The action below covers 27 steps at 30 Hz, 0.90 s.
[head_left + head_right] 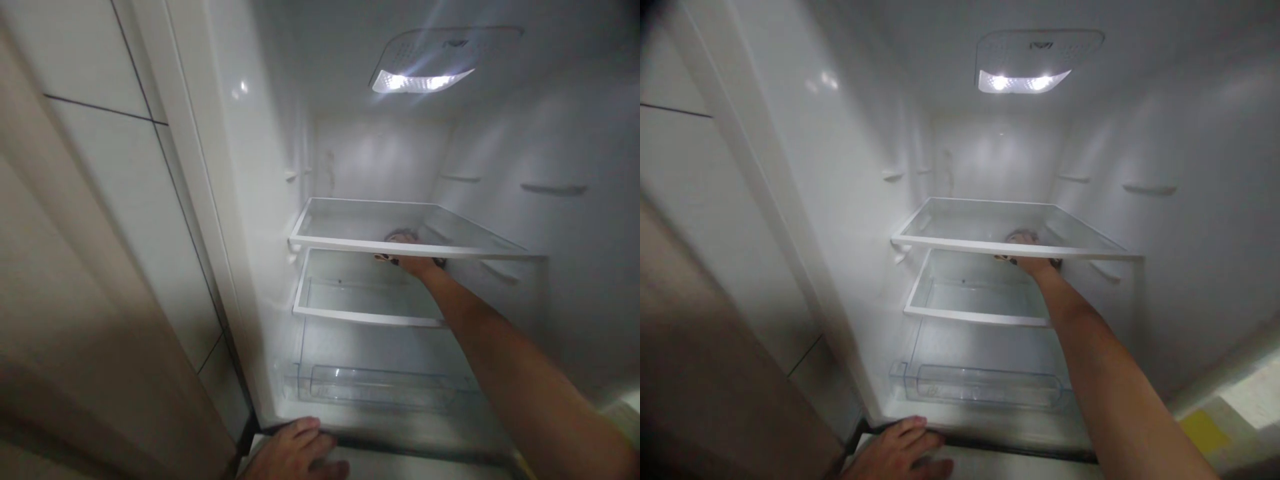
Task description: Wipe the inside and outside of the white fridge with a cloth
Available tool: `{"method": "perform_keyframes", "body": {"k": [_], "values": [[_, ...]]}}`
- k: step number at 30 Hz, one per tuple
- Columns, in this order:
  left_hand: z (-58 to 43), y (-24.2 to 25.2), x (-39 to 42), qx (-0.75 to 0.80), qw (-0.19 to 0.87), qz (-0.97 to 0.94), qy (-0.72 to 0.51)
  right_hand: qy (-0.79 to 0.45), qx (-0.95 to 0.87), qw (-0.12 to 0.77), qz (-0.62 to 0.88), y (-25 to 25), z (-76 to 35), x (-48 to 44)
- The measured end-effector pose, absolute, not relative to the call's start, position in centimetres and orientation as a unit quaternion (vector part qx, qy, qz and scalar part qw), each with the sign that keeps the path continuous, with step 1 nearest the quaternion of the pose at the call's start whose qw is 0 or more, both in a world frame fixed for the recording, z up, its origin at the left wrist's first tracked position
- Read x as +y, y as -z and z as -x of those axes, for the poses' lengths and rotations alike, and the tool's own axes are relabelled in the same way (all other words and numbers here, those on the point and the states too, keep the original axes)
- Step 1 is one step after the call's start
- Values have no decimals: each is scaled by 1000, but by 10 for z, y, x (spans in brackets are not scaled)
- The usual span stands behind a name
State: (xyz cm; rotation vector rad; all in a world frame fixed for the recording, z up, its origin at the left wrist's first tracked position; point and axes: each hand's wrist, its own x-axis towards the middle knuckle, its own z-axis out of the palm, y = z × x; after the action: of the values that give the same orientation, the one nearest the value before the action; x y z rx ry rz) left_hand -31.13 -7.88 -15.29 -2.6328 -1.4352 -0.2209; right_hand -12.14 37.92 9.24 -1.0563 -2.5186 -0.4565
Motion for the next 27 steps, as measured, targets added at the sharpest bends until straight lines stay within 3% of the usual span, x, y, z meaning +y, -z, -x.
{"method": "perform_keyframes", "body": {"k": [13,23,27], "values": [[314,156,-70,-454,29,886,90,100,-946,191,243,-95,329,271],[311,137,-80,-489,-67,867,73,95,-957,166,217,-100,270,184],[301,117,-85,-506,-58,860,26,35,-968,186,166,-96,238,148]]}}
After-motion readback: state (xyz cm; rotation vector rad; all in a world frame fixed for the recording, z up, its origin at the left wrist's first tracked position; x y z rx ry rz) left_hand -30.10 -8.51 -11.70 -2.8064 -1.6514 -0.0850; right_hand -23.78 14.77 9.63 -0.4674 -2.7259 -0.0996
